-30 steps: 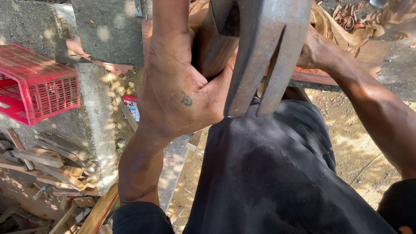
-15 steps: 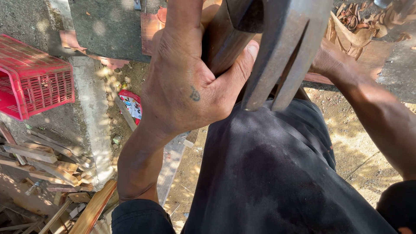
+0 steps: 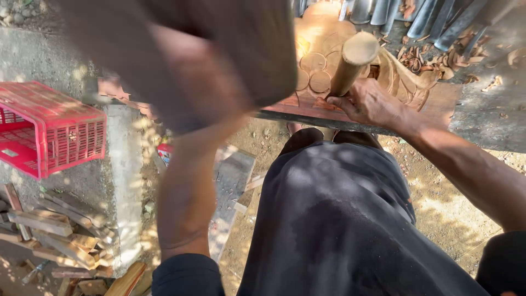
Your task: Intricate carving of a decorative wooden furniture panel using chisels and a hammer.
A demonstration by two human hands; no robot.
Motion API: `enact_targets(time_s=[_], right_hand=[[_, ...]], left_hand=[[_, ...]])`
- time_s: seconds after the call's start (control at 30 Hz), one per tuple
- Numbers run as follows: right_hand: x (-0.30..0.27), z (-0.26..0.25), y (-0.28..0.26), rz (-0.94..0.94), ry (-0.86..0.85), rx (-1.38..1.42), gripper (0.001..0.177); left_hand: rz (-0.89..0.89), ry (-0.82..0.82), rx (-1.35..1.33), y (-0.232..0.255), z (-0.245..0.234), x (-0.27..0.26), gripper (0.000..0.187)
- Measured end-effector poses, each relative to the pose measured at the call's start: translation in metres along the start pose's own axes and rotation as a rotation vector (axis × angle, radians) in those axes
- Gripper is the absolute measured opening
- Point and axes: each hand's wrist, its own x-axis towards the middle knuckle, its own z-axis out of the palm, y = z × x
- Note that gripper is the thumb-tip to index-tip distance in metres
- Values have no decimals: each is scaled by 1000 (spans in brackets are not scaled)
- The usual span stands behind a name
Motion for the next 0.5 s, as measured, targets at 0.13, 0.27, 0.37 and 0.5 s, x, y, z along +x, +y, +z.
enact_targets(time_s=[0.13,0.27,0.37,0.5], right_hand=[[1,11,22,-366,225,-119,22],[5,26,55,-506,379,-189,24],[-2,17,28,-203,142,-122,26],[-1,-3,4,-450,273,-22,24]], left_hand=[[74,-42,167,-21,36,-2,64],[121,-76,350,8,13,20,71],[93,-87,409,-1,33,6,75],[36,-10,339,-17,69,-10,86]])
